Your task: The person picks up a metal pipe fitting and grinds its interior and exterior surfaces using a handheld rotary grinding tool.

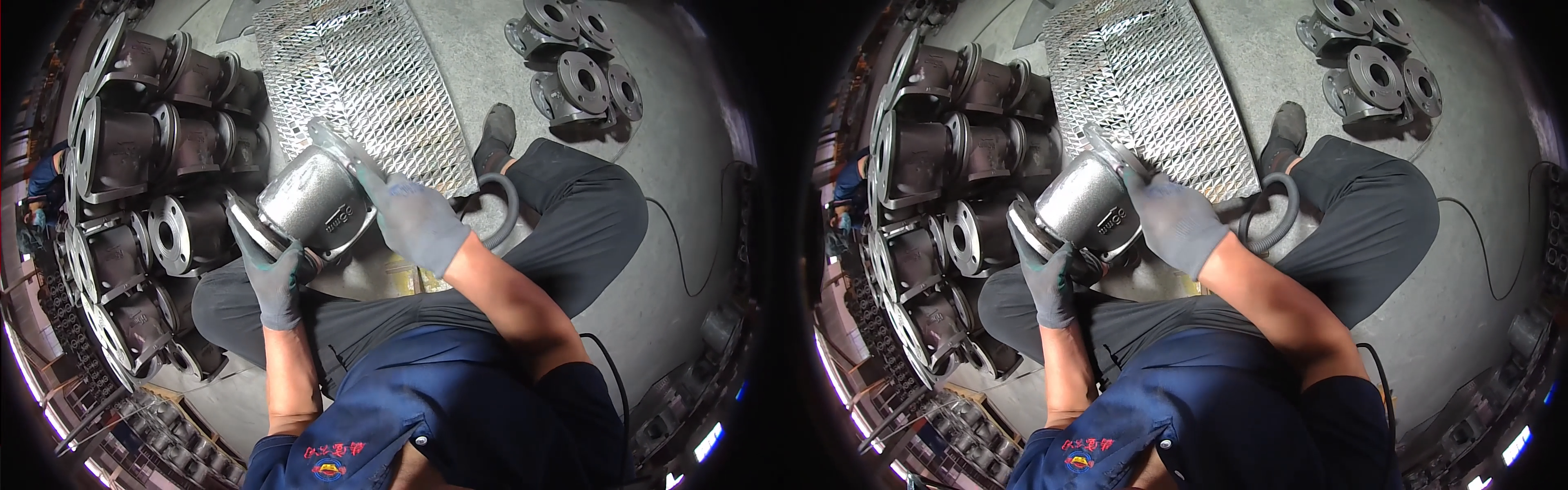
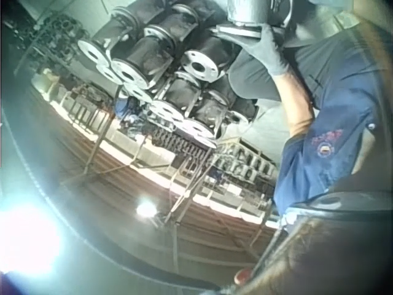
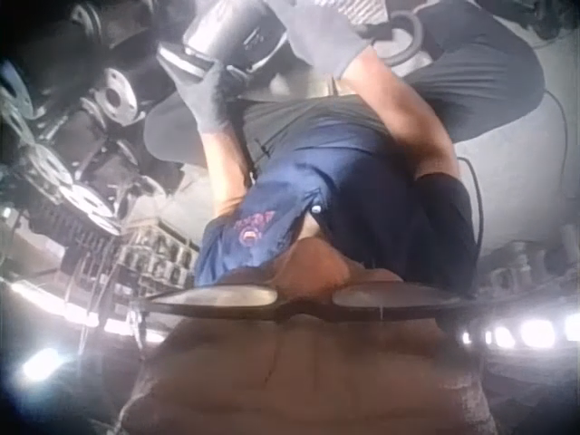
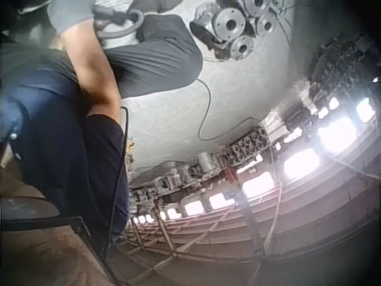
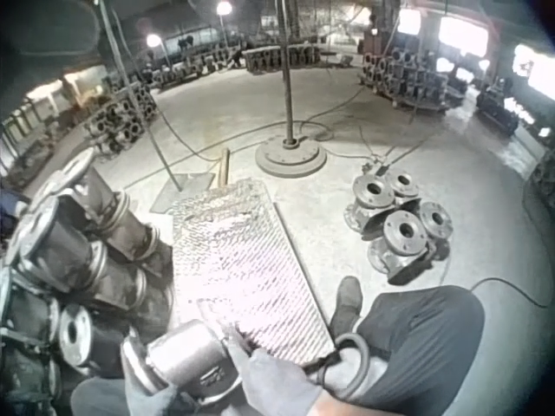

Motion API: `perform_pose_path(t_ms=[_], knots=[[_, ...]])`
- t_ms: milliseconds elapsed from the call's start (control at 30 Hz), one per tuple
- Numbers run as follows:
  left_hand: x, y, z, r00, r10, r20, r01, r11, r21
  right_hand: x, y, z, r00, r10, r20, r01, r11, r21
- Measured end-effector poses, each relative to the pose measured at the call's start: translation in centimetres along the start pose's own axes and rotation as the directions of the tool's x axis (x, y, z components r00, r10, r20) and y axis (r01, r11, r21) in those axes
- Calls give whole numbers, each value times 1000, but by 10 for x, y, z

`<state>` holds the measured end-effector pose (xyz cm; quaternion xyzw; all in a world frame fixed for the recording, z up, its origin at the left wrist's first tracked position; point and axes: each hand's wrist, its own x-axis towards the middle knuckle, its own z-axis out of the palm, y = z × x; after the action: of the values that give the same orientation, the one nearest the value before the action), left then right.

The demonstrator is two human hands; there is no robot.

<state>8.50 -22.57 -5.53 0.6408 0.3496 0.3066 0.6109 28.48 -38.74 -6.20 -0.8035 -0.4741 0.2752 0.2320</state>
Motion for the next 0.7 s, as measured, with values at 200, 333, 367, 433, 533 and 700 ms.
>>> perform_pose_path(t_ms=[200, 333, 367, 433, 533, 700], knots=[[0, 2, -5, 999, -40, 3, 40, 999, -13, -16, -8, 1, 983, 130, 129, -130, 991, -8], [3, 2, -5, 998, -53, -34, 52, 997, -53, -9, -8, 8, 991, 119, 61, -118, 993, -22], [3, 1, -5, 998, -53, -34, 51, 997, -53, -7, -9, 9, 991, 118, 61, -117, 993, -23], [5, 0, -8, 997, -69, -35, 65, 992, -107, -2, -10, 17, 994, 108, 27, -108, 994, 4], [4, 3, -4, 997, -66, -45, 63, 995, -76, -1, -13, 26, 991, 124, -42, -123, 992, 19], [-3, 12, 6, 992, -112, -64, 111, 994, -20, 11, -13, 35, 981, 117, -156, -114, 993, 28]])
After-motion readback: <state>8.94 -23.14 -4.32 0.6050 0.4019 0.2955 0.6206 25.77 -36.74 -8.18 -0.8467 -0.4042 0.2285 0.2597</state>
